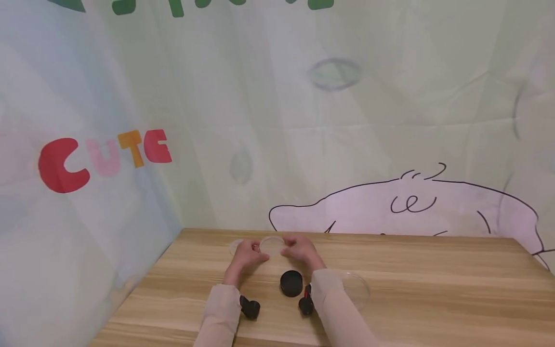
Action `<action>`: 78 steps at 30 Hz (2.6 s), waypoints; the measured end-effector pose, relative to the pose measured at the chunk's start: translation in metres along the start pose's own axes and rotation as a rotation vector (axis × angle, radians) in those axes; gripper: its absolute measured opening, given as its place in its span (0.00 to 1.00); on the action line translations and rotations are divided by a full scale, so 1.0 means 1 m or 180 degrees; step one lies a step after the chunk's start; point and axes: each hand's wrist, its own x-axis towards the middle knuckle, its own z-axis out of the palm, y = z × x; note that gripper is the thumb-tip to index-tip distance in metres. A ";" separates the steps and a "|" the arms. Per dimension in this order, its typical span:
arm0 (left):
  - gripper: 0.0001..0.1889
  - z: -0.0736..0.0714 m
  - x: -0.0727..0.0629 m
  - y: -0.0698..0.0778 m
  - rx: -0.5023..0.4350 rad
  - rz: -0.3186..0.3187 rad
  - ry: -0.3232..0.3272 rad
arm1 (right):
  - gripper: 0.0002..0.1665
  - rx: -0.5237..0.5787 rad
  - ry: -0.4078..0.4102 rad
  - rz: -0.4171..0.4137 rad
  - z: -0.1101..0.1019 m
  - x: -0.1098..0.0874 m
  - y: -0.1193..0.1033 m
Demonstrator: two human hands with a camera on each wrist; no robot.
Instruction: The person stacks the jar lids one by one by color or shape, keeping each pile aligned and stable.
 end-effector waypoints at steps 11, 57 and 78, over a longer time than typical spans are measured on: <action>0.17 0.001 0.000 -0.004 -0.0220 0.0131 -0.0059 | 0.27 0.0135 0.0127 0.0135 0.001 -0.001 0.004; 0.31 0.094 -0.067 0.108 -0.1211 0.1008 -0.1359 | 0.34 0.0403 -0.0180 -0.0422 -0.165 -0.160 0.054; 0.34 0.104 -0.076 0.100 0.0477 0.1355 -0.1452 | 0.35 0.0140 -0.0824 -0.0415 -0.152 -0.162 0.079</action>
